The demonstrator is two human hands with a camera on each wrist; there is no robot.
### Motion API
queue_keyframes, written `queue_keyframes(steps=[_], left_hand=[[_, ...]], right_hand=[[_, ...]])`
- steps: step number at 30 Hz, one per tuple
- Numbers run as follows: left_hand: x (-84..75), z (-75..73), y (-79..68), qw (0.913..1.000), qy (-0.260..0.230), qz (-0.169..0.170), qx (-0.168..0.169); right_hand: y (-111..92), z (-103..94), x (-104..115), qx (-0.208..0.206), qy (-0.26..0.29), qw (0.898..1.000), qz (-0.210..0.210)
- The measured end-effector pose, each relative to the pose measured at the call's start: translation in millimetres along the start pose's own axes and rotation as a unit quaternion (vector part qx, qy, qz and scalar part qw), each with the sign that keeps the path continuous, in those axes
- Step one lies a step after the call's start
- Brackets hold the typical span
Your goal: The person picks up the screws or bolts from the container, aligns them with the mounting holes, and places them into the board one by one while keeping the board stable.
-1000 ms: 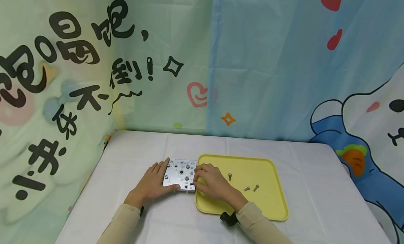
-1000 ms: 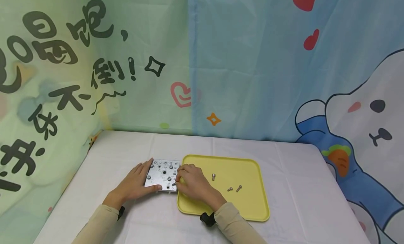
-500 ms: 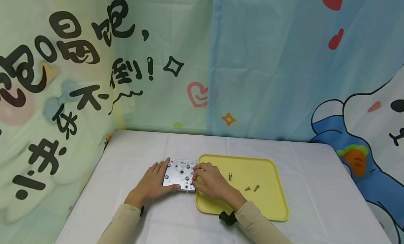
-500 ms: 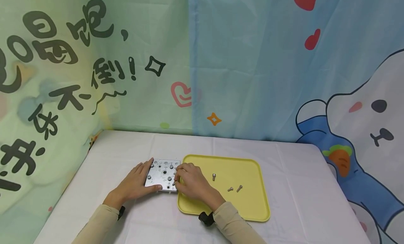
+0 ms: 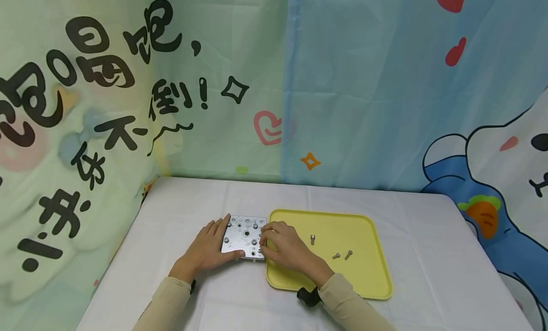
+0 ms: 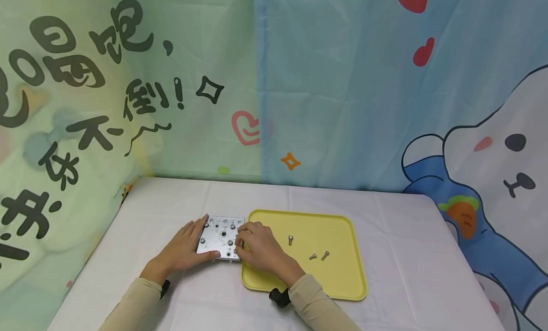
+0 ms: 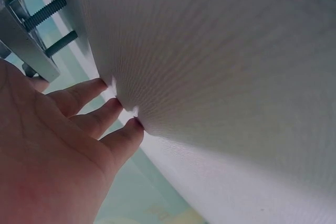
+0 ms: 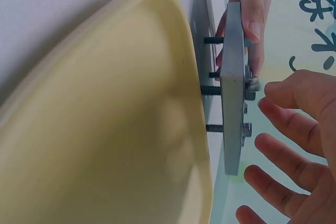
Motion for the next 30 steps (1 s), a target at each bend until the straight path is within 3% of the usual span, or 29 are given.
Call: queue_keyframes(steps=[8, 17, 23, 30], left_hand=[[-1.7, -1.6, -1.1, 1.0000, -0.005, -0.005, 0.003], [-0.2, -0.6, -0.8, 0.9999, -0.007, -0.012, 0.008], [0.3, -0.1, -0.7, 0.9998, -0.009, -0.014, 0.013], [0.2, 0.9, 0.1, 0.9998, -0.011, -0.013, 0.012]], right_hand=[[-7.6, -13.6, -27.5, 0.016, 0.028, 0.998, 0.044], [-23.5, -42.7, -87.5, 0.032, 0.128, 0.988, 0.073], [-30.7, -49.7, -119.5, 0.052, 0.138, 0.985, 0.093], [-33.4, -48.3, -134.5, 0.072, 0.121, 0.988, 0.057]])
Point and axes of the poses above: each hand's wrist, its own y-axis towards the middle knuckle, its own z-axis out of the palm, x = y × z, the point moved 4 cm from there along y, towards the middle knuckle, and after that the axes turned 7 degrees about z, right-handed, at the moved point
